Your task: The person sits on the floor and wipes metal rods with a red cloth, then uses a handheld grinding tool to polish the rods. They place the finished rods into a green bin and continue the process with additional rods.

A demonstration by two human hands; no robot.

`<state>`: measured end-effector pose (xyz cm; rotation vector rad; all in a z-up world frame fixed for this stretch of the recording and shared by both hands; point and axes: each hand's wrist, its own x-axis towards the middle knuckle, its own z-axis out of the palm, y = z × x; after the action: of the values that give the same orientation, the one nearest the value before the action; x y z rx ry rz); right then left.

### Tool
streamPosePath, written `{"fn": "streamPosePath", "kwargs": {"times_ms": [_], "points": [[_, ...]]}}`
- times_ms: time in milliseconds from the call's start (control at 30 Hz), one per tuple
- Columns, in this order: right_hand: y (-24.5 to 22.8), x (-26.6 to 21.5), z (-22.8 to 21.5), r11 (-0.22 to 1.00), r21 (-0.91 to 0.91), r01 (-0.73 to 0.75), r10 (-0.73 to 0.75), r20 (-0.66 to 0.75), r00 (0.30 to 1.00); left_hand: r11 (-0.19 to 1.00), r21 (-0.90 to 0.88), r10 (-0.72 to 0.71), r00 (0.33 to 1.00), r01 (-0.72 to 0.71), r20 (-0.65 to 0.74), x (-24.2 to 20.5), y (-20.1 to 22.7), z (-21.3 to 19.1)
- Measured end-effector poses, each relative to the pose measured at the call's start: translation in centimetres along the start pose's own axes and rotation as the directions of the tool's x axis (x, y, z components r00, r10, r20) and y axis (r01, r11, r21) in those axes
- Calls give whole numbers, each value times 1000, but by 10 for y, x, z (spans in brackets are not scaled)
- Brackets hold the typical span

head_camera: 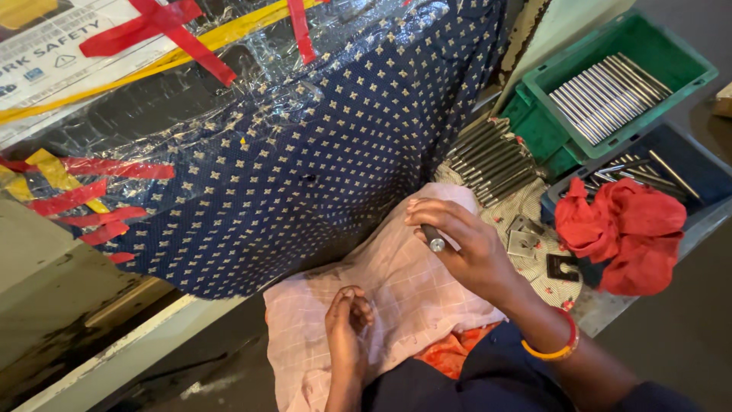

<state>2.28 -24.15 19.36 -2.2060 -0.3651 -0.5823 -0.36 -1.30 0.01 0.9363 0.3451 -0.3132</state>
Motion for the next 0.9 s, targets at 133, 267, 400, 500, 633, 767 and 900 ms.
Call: {"fn": "streamPosePath", "kwargs": {"times_ms": [133, 267, 400, 500, 633, 767, 900], "points": [[-4, -2, -2, 999, 40, 15, -14, -8, 1000, 1000, -15, -7, 1000, 7, 3, -1, -2, 4], [-5, -4, -3, 999, 32, 13, -13, -10, 1000, 999, 47, -12, 1000, 12, -9, 2, -5, 4], [-10, -5, -5, 999, 37, -20, 20, 2, 1000, 1000, 21, 7, 1000, -7, 14, 2, -10, 2], [-12, -6, -5, 997, 65, -42, 40, 30, 999, 999, 34, 7, 1000, -8, 20, 2, -11, -1], [-11, -10, -5, 995, 87, -40, 37, 44, 998, 998, 54, 15, 1000, -16, 24, 2, -9, -1], [-5, -21, 0, 843, 456, -285, 265, 110, 958, 999, 50, 16, 1000, -16, 15, 1, -8, 2], [9, -30, 4, 92, 878, -469, 521, 359, 774, 999, 44, 11, 1000, -11, 9, -1, -7, 3]]}}
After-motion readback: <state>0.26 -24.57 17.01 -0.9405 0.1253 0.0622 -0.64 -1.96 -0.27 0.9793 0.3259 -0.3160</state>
